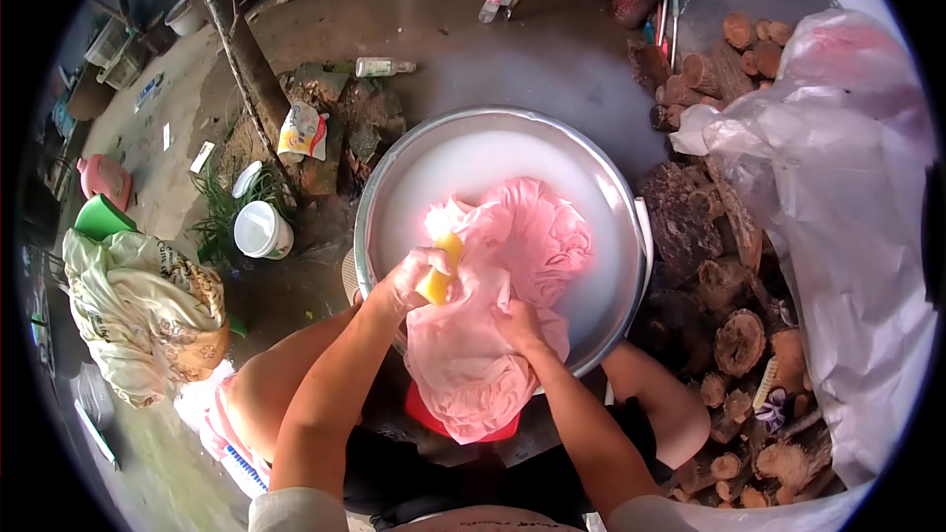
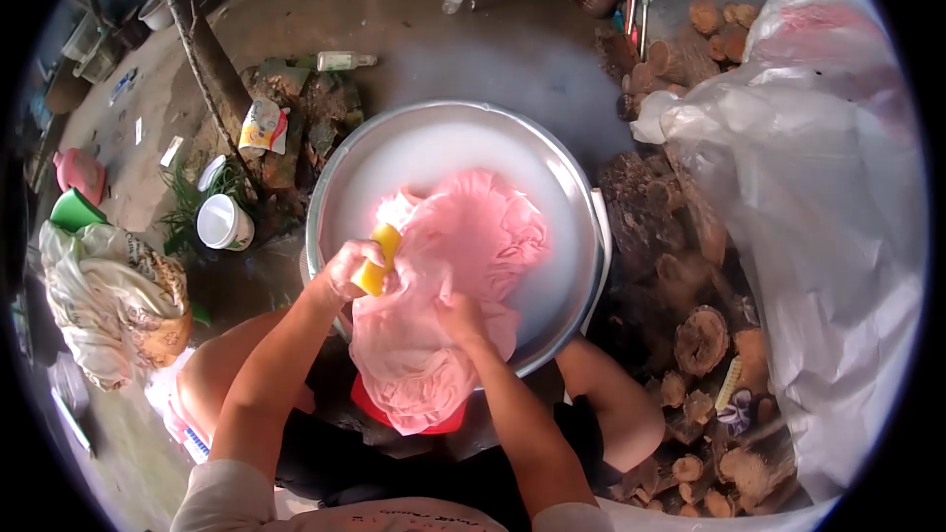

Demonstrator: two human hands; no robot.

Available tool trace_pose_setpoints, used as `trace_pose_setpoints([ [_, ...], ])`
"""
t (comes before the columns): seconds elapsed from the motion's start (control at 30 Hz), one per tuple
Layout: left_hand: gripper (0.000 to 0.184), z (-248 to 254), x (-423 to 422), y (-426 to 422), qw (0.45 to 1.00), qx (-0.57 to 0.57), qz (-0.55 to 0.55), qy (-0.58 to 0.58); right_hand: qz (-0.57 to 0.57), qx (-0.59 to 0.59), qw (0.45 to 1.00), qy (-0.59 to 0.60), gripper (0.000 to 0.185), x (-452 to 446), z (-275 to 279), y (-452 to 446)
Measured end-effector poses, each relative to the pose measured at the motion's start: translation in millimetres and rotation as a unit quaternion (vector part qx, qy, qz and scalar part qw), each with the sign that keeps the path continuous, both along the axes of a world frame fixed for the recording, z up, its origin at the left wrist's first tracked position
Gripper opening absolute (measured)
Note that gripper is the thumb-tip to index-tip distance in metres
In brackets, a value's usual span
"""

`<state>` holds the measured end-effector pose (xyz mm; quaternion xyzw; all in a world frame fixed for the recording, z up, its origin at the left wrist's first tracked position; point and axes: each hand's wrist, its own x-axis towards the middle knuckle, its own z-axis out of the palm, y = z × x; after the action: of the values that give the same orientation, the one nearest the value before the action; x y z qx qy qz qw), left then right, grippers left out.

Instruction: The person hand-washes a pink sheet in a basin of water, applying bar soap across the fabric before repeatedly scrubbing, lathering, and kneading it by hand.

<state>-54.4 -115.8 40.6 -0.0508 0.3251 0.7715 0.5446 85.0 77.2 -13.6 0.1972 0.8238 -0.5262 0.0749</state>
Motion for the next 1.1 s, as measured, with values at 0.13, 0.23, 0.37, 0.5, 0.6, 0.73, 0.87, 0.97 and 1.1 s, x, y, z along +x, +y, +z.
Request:
trace_pose_setpoints([
  [0.13,0.046,97.9,14.1,-14.9,0.983,0.116,0.139,-0.044,-0.236,-0.240,0.934,0.119,0.021,6.0,127.0,24.5],
  [0.23,0.057,138.3,42.3,-21.6,0.965,0.208,0.157,0.026,-0.149,-0.206,0.922,0.292,0.012,22.4,247.4,21.0],
  [0.37,0.046,101.6,87.2,-37.8,0.995,-0.028,0.069,0.065,0.060,-0.184,0.937,0.290,0.010,66.1,233.7,19.1],
  [0.5,0.038,-5.7,110.6,-67.9,0.946,-0.227,0.118,0.202,0.384,0.033,0.922,0.046,0.007,127.8,95.7,-36.0],
  [0.6,0.048,20.5,107.0,-31.6,0.770,-0.348,0.227,0.484,0.082,0.045,0.968,0.233,0.028,103.1,96.3,-35.2],
  [0.73,0.061,-26.9,151.7,10.9,0.529,-0.423,-0.037,0.735,0.054,0.390,0.913,0.110,0.061,83.3,29.0,-34.6],
  [0.87,0.051,-21.7,148.9,24.9,0.431,-0.360,-0.070,0.825,0.076,0.428,0.897,0.082,0.063,96.2,18.0,-41.3],
  [0.97,0.050,-44.4,78.9,26.6,0.359,-0.371,-0.201,0.832,0.064,0.394,0.916,0.047,0.062,89.6,20.7,-43.2],
  [1.1,0.035,-122.9,9.0,55.8,0.579,-0.595,-0.019,0.557,0.070,0.412,0.907,0.046,0.060,92.9,1.5,-39.7],
])
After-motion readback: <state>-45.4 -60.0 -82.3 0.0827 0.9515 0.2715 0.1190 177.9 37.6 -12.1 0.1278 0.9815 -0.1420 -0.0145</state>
